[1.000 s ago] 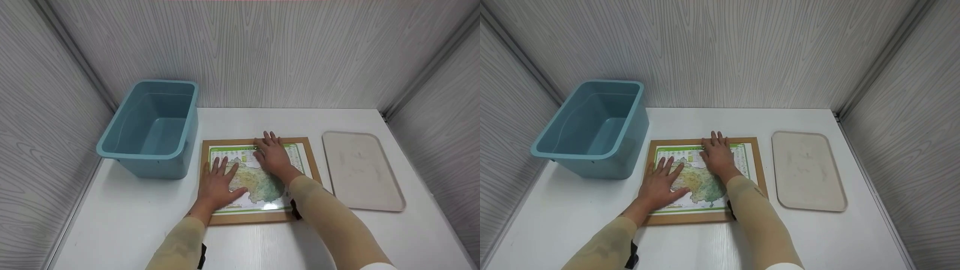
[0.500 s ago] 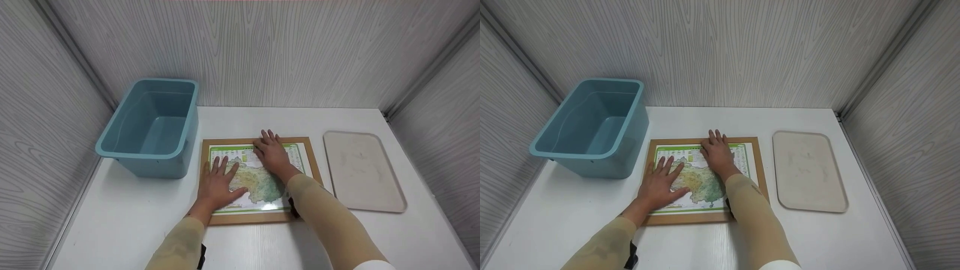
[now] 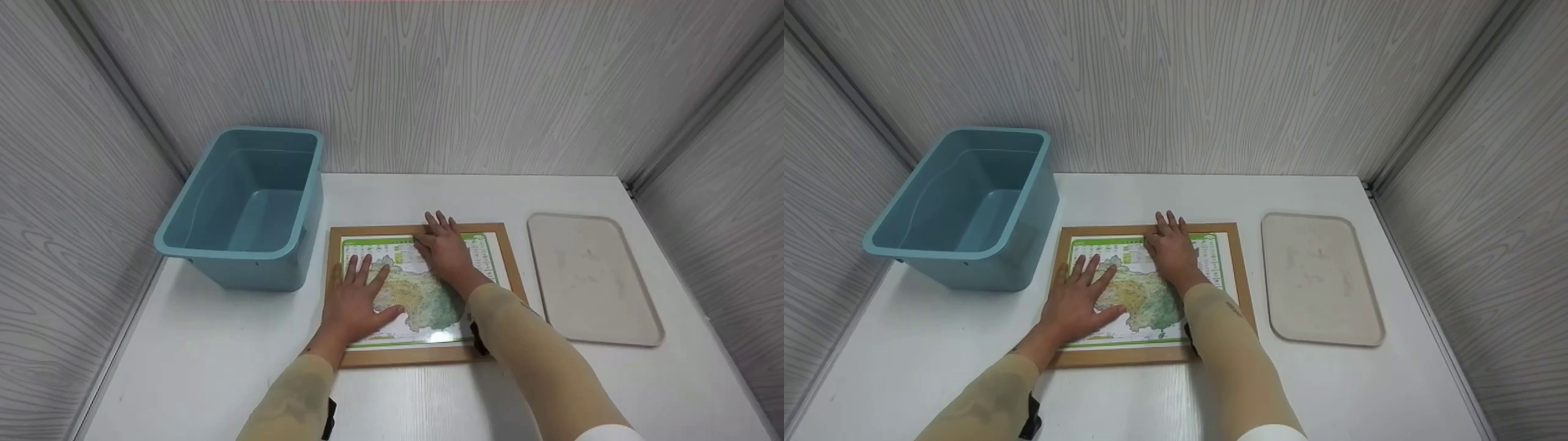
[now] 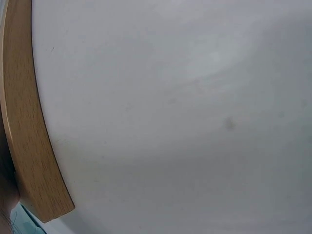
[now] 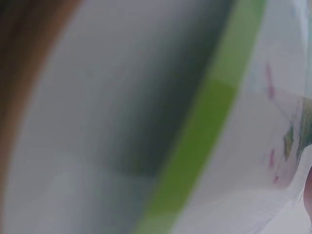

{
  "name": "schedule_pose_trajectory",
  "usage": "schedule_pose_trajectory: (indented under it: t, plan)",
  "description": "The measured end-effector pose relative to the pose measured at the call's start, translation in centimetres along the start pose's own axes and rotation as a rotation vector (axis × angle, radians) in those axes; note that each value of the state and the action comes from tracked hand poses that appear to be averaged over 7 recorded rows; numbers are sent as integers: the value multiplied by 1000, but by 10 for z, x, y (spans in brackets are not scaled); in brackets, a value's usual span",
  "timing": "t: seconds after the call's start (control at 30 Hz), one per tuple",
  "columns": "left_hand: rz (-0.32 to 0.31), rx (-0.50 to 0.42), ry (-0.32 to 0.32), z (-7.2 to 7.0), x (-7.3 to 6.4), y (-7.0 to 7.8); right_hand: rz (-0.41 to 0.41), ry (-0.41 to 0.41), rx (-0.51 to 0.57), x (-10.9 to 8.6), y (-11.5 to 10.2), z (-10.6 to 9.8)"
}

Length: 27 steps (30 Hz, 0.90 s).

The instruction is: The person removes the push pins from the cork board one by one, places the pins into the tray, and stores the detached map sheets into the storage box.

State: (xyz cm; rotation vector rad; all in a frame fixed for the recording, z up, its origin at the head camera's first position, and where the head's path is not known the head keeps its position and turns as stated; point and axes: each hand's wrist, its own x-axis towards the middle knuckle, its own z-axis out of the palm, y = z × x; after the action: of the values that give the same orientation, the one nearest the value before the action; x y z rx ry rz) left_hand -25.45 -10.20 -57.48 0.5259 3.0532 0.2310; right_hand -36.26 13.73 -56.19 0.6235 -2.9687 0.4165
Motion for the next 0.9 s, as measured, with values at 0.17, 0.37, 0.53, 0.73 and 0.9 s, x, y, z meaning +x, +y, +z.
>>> schedule_pose_trajectory:
  t: [0.17, 0.37, 0.53, 0.73, 0.9]
  plan:
    - [1, -7, 0, 0, -2, 0, 13, 0, 25, -1, -1, 0]
    - [3, -18, 1, 1, -3, 0, 16, 14, 28, 0, -1, 1]
    - [2, -14, 2, -1, -2, 0, 9, 25, 13, 2, -2, -2]
    - [4, -16, 17, 1, 0, 1, 23, 21, 3, 3, -3, -3]
    - [4, -25, 25, 0, -1, 1, 37, 0, -4, 3, -4, -2]
